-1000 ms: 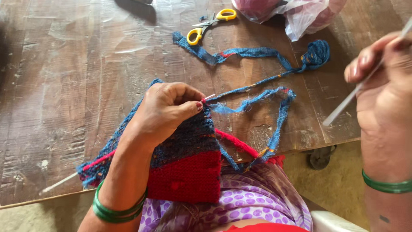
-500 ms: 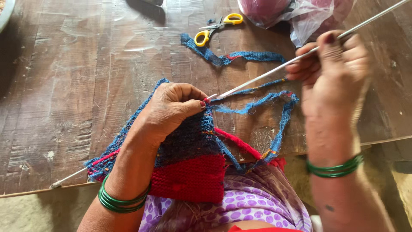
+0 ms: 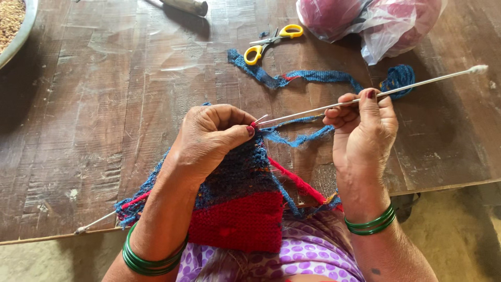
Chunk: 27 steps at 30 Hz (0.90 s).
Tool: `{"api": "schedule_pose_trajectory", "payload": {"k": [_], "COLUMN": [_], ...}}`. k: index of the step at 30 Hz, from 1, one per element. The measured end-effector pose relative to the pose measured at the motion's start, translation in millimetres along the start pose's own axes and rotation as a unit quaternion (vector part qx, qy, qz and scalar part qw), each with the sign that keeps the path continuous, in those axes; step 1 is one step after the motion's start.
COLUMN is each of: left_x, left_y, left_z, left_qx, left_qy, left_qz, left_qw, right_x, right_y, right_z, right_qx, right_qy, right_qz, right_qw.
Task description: The person knits a multicolored fabric using two knitting needles and yarn. They repeatedly loop the yarn over the needles and pull stitches through, occasionally adjusting the fabric and yarn tension.
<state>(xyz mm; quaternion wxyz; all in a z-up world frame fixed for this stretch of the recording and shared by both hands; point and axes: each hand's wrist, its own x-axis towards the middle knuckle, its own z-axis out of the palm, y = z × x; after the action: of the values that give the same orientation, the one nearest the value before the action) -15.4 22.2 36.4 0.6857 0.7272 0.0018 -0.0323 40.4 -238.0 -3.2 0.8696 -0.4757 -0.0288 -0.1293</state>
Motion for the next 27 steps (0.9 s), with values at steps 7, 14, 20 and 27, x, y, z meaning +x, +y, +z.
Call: {"api": "schedule_pose_trajectory", "payload": {"k": [7,14,20,27], "left_x": [0,-5,-9,-5], "left_y": [2,3,10,13], "left_z": [2,6,9,18], "left_qx": [0.009,0.004,0.041,0.060], "left_qy": [-0.015,-0.028,-0.026,-0.024], "left_qz": [-0.012,-0.020,-0.014,-0.005], "left_qw": [1.000,0.999,0.999,0.998], "right_x": [-7,-13,-9,-9], "right_y": [6,-1,-4,3], "right_z": [2,6,7,6], "right_qx": [0.020,0.017,0.033,0.047], "right_qy": [-0.003,0.012,0.030,0.051], "right_qz": [-0.001,-0.062,-0.067,-0.058], "right_qw": [1.000,0.998,0.997,0.996]}}
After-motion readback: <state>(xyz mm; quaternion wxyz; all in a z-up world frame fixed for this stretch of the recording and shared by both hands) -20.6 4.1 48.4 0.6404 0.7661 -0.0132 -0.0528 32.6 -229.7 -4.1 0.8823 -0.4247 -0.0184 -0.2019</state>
